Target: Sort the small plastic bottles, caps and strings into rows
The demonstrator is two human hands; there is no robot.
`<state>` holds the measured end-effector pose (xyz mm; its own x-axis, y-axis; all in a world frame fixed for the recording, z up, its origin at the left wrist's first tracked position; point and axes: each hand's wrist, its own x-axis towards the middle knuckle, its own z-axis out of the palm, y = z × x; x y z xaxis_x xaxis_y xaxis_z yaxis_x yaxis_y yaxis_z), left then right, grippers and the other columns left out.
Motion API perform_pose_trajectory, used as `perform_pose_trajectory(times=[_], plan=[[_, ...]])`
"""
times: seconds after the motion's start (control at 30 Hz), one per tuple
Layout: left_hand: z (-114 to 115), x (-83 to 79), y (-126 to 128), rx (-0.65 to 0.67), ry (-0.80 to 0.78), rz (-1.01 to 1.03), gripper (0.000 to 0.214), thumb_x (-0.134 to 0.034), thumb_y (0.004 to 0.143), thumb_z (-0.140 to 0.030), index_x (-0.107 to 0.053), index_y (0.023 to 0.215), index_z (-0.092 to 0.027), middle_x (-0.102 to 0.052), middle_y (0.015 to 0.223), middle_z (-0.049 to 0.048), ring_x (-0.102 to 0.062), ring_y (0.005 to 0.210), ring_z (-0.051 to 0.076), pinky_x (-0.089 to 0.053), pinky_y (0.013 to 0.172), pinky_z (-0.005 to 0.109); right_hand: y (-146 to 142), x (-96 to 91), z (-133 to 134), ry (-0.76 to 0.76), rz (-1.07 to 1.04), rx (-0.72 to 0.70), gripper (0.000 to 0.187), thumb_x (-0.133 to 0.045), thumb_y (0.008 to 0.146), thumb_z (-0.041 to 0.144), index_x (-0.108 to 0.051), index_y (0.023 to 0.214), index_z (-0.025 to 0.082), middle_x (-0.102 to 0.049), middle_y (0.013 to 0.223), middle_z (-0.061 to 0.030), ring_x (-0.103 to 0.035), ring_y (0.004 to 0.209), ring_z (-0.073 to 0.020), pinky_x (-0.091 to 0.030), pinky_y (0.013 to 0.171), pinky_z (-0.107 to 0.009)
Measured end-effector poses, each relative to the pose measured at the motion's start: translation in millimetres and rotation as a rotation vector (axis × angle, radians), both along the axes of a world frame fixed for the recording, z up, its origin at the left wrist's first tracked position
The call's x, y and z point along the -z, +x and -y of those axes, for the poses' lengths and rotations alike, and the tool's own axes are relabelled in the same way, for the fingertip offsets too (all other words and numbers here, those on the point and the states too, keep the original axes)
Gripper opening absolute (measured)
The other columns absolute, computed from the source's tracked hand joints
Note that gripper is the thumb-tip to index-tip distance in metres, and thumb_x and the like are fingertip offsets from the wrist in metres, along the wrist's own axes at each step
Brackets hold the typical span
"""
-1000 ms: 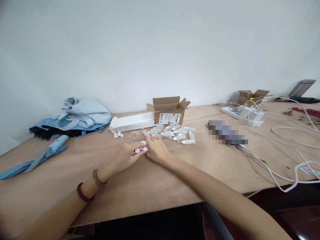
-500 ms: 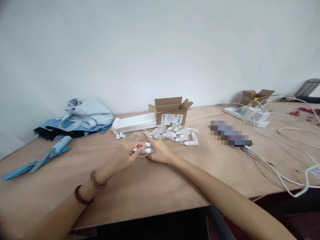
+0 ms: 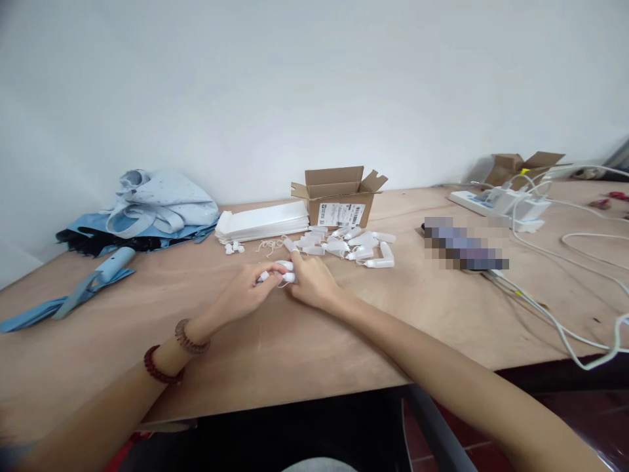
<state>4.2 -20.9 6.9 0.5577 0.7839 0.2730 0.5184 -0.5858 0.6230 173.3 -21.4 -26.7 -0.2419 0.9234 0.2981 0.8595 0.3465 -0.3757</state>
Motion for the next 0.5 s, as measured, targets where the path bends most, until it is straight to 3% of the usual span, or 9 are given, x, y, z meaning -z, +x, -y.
perform_pose_trajectory(times=[0.2,0.5], plan=[[3,5.8,7,0.025,0.095,-0.014,0.023,-0.044,0.090,-0.031,-0.063,0.086,-0.018,-0.068,0.080,0.0021,-0.056,0.066,0.015,-0.038,0.061,0.027,-4,0.5,2,-0.003,-0.004,0.064,0.032,-0.050,0.077,0.026,-0.049,0.108,0.018,-0.069,0.089,-0.0087,-0.062,0.075,-0.0239,-0.031,0.056,-0.027],[-2,-4.6,-6,0.082,0.128,-0.068,0.022,-0.045,0.091,-0.032,-0.062,0.088,-0.018,-0.065,0.072,-0.0001,-0.054,0.061,0.014,-0.036,0.059,0.026,-5,-3.8,4,-0.020,-0.042,-0.007,0.032,-0.054,0.076,0.030,-0.052,0.105,0.019,-0.067,0.089,-0.0076,-0.060,0.077,-0.0215,-0.036,0.061,-0.026]])
